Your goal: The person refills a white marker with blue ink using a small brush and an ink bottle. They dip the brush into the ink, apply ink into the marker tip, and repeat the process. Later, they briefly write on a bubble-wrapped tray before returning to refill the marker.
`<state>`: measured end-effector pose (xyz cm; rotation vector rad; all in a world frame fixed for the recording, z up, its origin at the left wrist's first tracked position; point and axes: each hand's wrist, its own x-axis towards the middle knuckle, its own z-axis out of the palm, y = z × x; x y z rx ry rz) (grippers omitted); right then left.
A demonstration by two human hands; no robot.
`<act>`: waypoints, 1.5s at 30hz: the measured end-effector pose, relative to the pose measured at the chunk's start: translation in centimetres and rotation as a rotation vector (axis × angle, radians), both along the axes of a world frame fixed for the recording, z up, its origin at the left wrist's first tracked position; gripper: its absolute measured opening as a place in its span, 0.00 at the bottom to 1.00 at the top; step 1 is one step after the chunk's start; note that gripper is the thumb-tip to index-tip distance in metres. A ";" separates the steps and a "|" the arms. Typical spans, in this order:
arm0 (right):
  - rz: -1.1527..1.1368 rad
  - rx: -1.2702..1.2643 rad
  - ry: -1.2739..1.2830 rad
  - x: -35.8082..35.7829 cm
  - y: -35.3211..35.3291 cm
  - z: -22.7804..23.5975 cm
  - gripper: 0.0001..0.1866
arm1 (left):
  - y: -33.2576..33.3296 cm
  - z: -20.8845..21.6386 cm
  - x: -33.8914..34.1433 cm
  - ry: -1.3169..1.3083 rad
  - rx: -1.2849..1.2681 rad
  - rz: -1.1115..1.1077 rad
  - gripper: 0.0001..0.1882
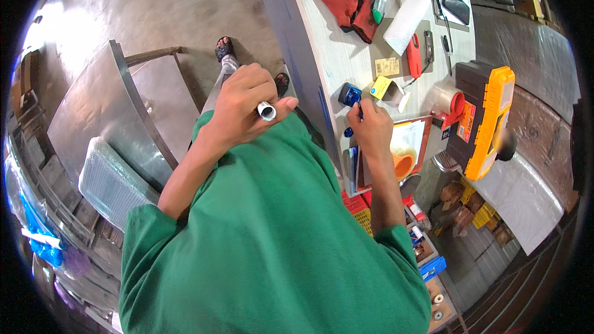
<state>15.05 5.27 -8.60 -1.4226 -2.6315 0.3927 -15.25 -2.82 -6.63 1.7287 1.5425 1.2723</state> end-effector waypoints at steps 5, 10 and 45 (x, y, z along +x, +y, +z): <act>0.000 0.011 -0.006 -0.2 -0.1 0.1 0.12 | 0.3 0.0 -0.1 -0.004 0.006 0.010 0.20; 0.001 0.011 -0.005 -0.2 0.1 0.1 0.12 | 0.6 0.0 -0.2 -0.011 0.006 0.016 0.20; 0.002 0.011 0.068 0.1 0.2 -0.3 0.13 | 2.3 -0.1 -0.2 -0.007 0.023 0.002 0.23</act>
